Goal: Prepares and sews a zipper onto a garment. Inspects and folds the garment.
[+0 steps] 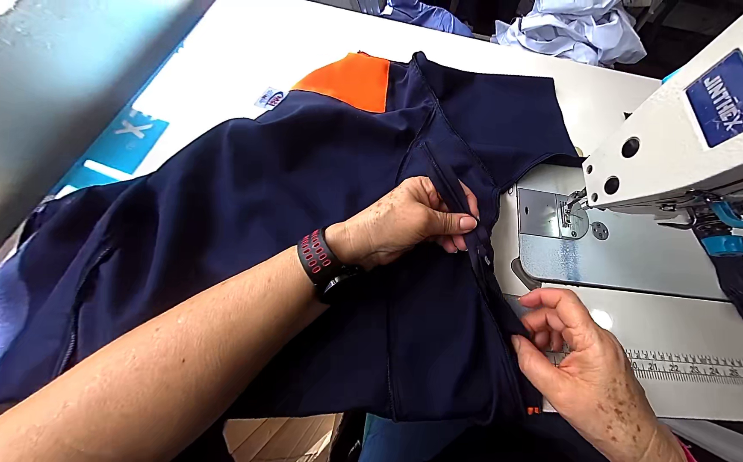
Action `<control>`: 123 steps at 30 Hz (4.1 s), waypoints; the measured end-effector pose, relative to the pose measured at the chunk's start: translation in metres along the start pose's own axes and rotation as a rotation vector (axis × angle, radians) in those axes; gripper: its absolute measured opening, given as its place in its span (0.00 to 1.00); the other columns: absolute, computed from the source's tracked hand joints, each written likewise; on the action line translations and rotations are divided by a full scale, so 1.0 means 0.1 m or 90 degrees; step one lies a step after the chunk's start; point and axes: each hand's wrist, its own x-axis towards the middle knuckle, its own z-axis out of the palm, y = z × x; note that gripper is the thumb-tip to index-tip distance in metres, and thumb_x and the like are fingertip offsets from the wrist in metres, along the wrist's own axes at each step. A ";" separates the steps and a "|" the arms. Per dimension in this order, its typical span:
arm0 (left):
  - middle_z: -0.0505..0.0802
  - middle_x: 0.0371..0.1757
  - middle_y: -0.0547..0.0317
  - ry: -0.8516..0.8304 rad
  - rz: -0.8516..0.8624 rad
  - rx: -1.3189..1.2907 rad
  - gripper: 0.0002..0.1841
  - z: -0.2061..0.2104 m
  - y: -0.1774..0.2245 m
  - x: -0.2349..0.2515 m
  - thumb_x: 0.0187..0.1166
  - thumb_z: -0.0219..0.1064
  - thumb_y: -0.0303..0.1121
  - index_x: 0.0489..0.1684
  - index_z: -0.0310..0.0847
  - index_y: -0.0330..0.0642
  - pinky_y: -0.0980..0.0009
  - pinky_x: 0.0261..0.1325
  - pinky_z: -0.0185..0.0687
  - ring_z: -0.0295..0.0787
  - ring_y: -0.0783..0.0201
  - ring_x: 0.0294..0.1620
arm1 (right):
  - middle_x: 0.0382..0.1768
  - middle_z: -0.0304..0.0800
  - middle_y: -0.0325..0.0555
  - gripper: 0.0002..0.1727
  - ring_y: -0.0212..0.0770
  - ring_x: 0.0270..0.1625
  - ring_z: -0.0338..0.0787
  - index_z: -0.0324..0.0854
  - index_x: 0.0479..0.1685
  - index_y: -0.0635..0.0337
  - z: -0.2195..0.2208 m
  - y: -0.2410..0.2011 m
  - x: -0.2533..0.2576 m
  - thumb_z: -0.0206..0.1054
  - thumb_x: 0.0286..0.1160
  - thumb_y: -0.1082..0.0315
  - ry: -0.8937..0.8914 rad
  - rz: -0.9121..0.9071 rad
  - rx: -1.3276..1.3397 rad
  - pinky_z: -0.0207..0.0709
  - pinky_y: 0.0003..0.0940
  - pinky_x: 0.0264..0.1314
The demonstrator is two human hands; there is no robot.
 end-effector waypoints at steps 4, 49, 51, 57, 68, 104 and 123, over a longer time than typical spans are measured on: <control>0.96 0.30 0.61 -0.029 0.010 -0.019 0.11 -0.03 -0.01 0.00 0.75 0.64 0.13 0.37 0.86 0.42 0.76 0.40 0.93 0.94 0.71 0.29 | 0.43 0.90 0.38 0.18 0.27 0.40 0.85 0.82 0.54 0.57 -0.06 0.05 0.09 0.67 0.63 0.63 0.069 -0.053 -0.077 0.76 0.19 0.39; 0.83 0.81 0.60 -0.205 0.415 0.924 0.31 0.07 -0.27 0.28 0.82 0.57 0.43 0.86 0.70 0.44 0.42 0.86 0.58 0.73 0.56 0.86 | 0.51 0.96 0.43 0.16 0.39 0.62 0.91 0.88 0.53 0.53 -0.23 0.32 0.11 0.53 0.83 0.66 -0.023 -0.378 -0.133 0.79 0.35 0.67; 0.81 0.83 0.60 -0.200 0.382 0.929 0.34 0.17 -0.29 0.24 0.78 0.58 0.41 0.89 0.66 0.43 0.42 0.89 0.54 0.70 0.58 0.88 | 0.56 0.94 0.43 0.16 0.42 0.65 0.88 0.91 0.52 0.54 -0.25 0.35 0.26 0.59 0.85 0.57 0.031 -0.360 -0.205 0.76 0.39 0.69; 0.83 0.81 0.62 -0.139 0.408 0.957 0.29 0.19 -0.36 0.27 0.83 0.52 0.45 0.81 0.77 0.45 0.43 0.87 0.58 0.71 0.56 0.87 | 0.62 0.95 0.31 0.24 0.44 0.72 0.82 0.94 0.49 0.44 -0.23 0.53 0.20 0.52 0.89 0.45 -0.006 -0.383 -0.280 0.64 0.47 0.66; 0.82 0.82 0.52 -0.055 0.395 0.941 0.31 0.49 -0.39 0.72 0.85 0.55 0.40 0.86 0.66 0.34 0.40 0.85 0.60 0.76 0.54 0.84 | 0.67 0.92 0.34 0.25 0.54 0.73 0.82 0.94 0.49 0.37 -0.58 0.77 0.26 0.49 0.88 0.44 -0.010 -0.331 -0.363 0.66 0.55 0.62; 0.87 0.77 0.57 -0.134 0.445 0.997 0.32 0.81 -0.55 0.37 0.84 0.49 0.61 0.71 0.86 0.48 0.48 0.81 0.69 0.76 0.55 0.83 | 0.47 0.93 0.41 0.23 0.28 0.54 0.90 0.86 0.53 0.60 -0.55 0.97 1.06 0.85 0.56 0.64 0.109 0.089 0.106 0.82 0.29 0.61; 0.88 0.73 0.52 -0.138 0.461 1.005 0.30 0.80 -0.54 0.40 0.81 0.53 0.59 0.65 0.88 0.48 0.49 0.77 0.71 0.79 0.53 0.80 | 0.46 0.93 0.63 0.14 0.53 0.55 0.93 0.89 0.49 0.72 -0.58 1.02 1.06 0.65 0.79 0.69 0.035 -0.059 -0.150 0.82 0.49 0.60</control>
